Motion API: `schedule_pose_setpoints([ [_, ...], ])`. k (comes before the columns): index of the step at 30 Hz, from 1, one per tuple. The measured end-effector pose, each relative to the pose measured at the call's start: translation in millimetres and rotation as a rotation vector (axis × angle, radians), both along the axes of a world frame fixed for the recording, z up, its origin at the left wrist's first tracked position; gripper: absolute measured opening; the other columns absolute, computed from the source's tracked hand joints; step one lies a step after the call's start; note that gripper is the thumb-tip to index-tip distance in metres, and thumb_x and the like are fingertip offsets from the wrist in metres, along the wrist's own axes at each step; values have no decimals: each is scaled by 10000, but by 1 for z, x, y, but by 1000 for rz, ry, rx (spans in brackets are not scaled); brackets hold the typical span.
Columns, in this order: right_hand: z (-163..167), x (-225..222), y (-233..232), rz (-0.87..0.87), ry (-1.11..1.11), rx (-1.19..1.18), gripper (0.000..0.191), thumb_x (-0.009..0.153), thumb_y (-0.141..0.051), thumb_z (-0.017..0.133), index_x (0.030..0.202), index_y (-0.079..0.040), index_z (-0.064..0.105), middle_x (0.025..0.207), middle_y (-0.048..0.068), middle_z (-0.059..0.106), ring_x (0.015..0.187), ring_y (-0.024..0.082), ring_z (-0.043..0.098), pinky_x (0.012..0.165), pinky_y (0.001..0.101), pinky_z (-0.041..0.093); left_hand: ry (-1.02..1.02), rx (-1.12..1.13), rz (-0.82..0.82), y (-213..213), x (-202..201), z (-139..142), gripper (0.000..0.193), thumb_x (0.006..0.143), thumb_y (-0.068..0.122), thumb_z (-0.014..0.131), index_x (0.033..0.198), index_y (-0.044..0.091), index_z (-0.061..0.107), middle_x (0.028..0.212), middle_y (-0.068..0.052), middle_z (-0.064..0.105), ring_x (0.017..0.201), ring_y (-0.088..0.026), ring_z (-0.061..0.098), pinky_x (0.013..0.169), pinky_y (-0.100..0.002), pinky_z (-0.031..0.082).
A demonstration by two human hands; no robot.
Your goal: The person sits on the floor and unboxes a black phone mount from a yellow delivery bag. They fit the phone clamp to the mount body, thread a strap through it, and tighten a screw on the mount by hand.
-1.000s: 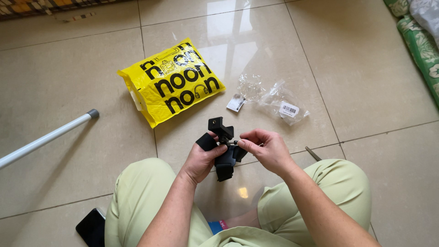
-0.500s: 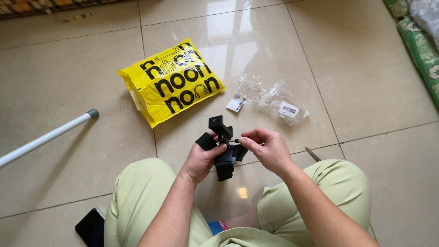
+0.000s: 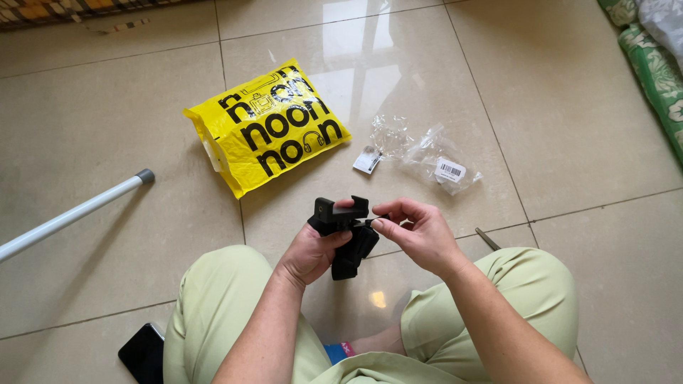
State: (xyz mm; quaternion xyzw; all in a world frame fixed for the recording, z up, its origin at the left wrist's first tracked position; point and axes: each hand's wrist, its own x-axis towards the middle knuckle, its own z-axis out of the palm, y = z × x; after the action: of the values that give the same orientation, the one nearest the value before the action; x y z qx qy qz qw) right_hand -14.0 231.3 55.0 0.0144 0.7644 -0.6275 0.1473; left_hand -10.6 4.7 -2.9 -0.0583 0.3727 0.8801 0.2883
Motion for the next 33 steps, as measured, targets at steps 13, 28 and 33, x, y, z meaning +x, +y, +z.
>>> schedule_pose_setpoints([
  [13, 5, 1, 1, 65, -44, -26, 305, 857, -84, 789, 1158, -54, 749, 947, 4, 743, 815, 61, 656, 725, 242, 572, 46, 51, -54, -4, 2, -5, 592, 740, -179, 555, 1285, 32, 651, 1175, -128, 720, 1050, -233, 717, 930, -398, 603],
  [28, -3, 1, -1, 33, -34, 19, 217, 886, -90, 774, 1098, -43, 765, 856, -18, 708, 753, 44, 603, 663, 229, 524, 37, -25, -59, 0, 0, -2, 528, 852, -27, 742, 1361, 53, 628, 1188, -91, 722, 1076, -187, 706, 940, -349, 591],
  [33, -5, 2, 1, -80, -69, 53, 237, 973, -194, 655, 1163, -74, 729, 810, -28, 667, 710, 43, 577, 604, 236, 498, -8, -60, -10, 2, 1, 2, 538, 833, 17, 757, 1348, 88, 619, 1175, -23, 705, 1032, -142, 687, 900, -341, 582],
])
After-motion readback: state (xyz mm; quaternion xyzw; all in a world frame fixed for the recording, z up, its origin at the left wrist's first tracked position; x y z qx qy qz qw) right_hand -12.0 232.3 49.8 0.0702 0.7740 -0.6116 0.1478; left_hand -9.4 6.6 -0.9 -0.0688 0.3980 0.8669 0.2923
